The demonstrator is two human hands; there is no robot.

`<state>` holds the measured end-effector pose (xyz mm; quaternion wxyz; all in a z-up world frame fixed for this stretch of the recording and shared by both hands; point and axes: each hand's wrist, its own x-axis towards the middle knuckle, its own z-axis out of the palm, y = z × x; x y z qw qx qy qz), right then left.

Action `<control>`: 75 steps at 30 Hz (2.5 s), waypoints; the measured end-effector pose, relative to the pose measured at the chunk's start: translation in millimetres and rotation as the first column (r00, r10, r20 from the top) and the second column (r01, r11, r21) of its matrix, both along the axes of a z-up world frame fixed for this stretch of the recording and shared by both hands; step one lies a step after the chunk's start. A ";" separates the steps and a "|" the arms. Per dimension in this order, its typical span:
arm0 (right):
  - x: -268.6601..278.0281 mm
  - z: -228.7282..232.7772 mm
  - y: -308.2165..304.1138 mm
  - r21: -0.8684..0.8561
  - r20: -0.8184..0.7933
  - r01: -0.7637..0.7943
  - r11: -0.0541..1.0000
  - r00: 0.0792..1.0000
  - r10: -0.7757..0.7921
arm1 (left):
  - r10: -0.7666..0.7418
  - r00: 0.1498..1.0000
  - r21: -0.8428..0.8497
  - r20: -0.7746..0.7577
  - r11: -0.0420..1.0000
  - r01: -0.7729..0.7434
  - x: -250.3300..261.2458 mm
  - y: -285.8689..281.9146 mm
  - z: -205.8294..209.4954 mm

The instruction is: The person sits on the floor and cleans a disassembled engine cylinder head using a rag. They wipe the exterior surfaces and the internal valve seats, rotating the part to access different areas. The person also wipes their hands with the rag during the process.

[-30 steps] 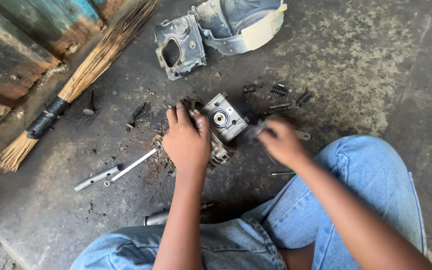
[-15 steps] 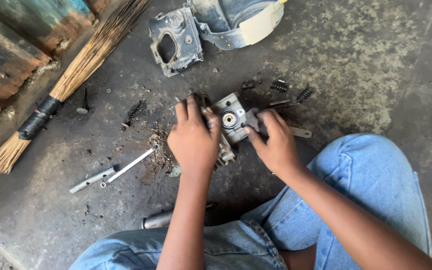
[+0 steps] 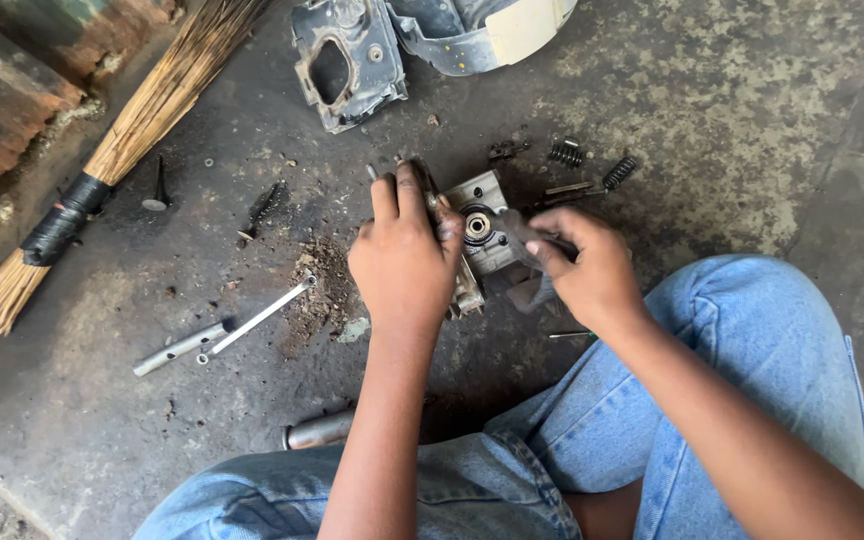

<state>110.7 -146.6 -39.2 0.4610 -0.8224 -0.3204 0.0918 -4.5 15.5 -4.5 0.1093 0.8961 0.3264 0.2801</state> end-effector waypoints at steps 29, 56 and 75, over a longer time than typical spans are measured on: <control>8.4 -14.9 -6.1 0.266 -0.168 0.234 0.935 0.966 -0.194 | 0.033 0.999 0.024 0.025 0.999 -0.034 -0.1 -1.1 -2.4; 38.6 -51.3 5.5 0.087 -0.537 -0.029 0.996 0.841 0.071 | 0.030 0.994 0.056 -0.108 0.998 -0.024 -0.2 2.0 -0.3; 66.0 -6.3 8.8 0.187 -0.369 0.391 0.901 0.878 -0.305 | -0.010 1.000 0.002 0.015 1.000 0.010 -1.5 3.2 -2.7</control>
